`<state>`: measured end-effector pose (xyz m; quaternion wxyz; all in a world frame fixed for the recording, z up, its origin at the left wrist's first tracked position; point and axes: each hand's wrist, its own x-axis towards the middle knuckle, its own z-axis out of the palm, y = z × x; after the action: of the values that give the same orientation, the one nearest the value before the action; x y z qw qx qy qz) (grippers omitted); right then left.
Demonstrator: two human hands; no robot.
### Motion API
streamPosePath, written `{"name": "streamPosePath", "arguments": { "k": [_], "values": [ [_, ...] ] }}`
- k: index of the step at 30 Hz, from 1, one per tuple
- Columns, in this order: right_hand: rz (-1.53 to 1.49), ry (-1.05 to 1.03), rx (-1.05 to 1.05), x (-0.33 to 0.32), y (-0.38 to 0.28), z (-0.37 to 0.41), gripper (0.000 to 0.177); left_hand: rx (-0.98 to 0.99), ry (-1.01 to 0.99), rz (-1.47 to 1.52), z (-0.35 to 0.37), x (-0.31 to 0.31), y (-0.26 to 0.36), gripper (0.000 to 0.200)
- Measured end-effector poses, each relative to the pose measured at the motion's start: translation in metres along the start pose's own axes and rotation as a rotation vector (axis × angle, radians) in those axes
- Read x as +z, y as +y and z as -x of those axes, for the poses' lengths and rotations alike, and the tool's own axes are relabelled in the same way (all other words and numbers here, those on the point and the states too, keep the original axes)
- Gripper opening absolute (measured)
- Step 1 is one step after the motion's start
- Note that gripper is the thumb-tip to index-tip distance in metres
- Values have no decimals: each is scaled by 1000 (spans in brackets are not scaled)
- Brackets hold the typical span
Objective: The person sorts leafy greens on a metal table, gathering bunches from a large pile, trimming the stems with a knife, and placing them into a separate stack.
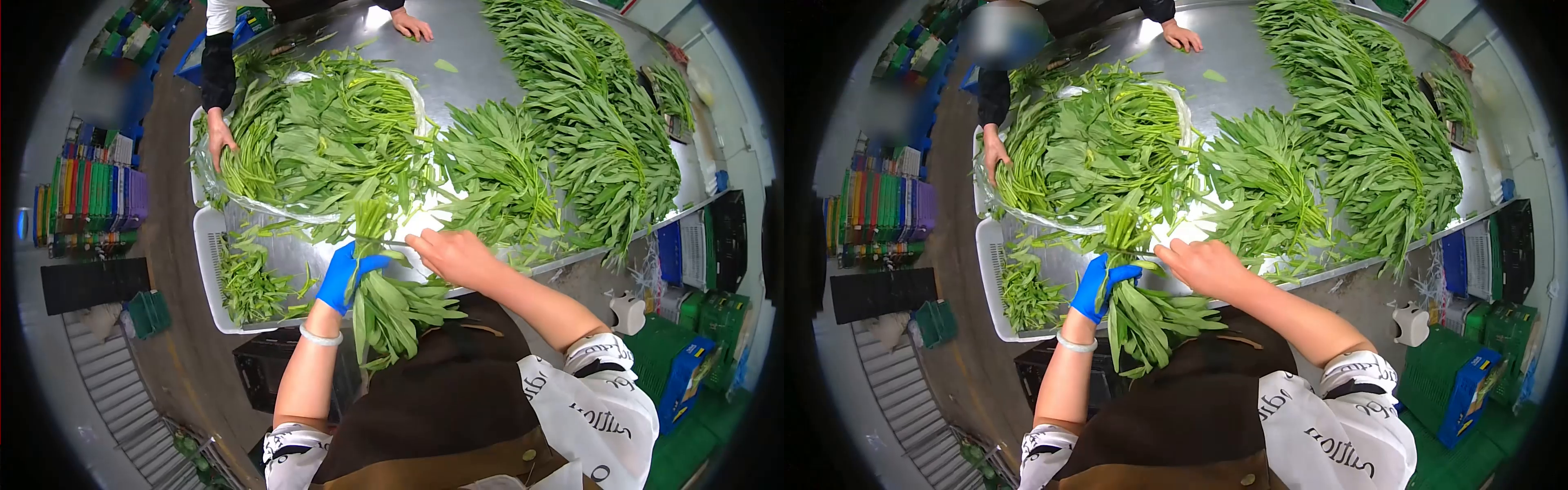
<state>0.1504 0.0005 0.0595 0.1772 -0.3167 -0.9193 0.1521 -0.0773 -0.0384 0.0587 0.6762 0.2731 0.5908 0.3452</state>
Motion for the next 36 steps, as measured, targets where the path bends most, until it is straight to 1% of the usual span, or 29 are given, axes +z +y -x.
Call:
{"name": "streamPosePath", "arguments": {
  "k": [1,2,3,4,6,8,10,11,12,13,14,16,18,19,20,22,23,25,26,27,28,29,30,31,32,33,34,35,36],
  "values": [
    [19,-18,32,6,-1,-6,23,20,1,-16,1,1,-2,24],
    [7,1,21,12,-1,-13,22,42,4,-31,1,1,-3,25],
    [-10,19,11,18,-4,-19,21,57,1,-122,1,1,-7,28],
    [-30,37,4,22,-8,-23,20,46,31,-111,1,6,-11,29],
    [-74,4,58,27,-10,-24,17,21,68,-72,5,7,-7,25],
    [-119,-14,118,42,1,-5,16,-25,74,-15,8,-7,-3,25],
    [-143,-134,234,49,23,36,15,10,183,64,11,-32,4,21],
    [-154,-188,304,46,32,57,14,76,289,40,0,-60,-11,23],
    [-166,-111,389,37,38,74,15,103,286,149,3,-66,-1,24],
    [-184,-44,464,28,42,90,15,137,288,73,9,-68,15,25],
    [-207,25,532,20,43,105,17,235,275,85,14,-63,25,25],
    [-194,182,756,-1,68,126,21,325,338,-2,5,-69,21,17],
    [-111,196,1012,-21,106,146,21,356,336,106,2,-58,29,19],
    [-62,186,1057,-31,126,154,23,401,303,116,-3,-59,28,19],
    [-7,178,1101,-39,143,160,25,431,290,203,-11,-56,26,19],
    [289,-21,1073,-51,161,158,39,444,182,255,-19,-49,30,31],
    [455,-111,985,-52,167,158,60,434,178,269,-21,-42,32,30],
    [391,127,696,-68,149,115,72,405,163,297,-21,-26,36,29],
    [191,164,750,-72,130,85,76,457,141,207,-23,-21,31,28],
    [-137,165,767,-79,104,57,79,507,114,114,-26,-17,25,27],
    [-421,131,679,-80,82,35,81,560,82,18,-29,-12,23,27],
    [-617,58,536,-71,70,18,84,435,11,149,-25,2,30,24],
    [-635,-80,441,-60,57,5,91,420,-21,122,-27,8,28,22],
    [-645,-218,366,-50,42,-5,99,400,-25,172,-22,17,31,21],
    [-601,-394,350,-29,35,-6,106,378,-25,222,-17,24,34,21],
    [-743,-497,323,-25,21,-8,110,381,-2,306,-19,24,32,22],
    [-871,-432,343,2,13,6,106,388,25,394,-24,21,28,22],
    [-1105,-355,390,10,-2,8,104,398,57,488,-29,20,25,23],
    [-1343,-278,441,18,-17,9,101,352,61,593,-31,19,19,24]
  ]
}}
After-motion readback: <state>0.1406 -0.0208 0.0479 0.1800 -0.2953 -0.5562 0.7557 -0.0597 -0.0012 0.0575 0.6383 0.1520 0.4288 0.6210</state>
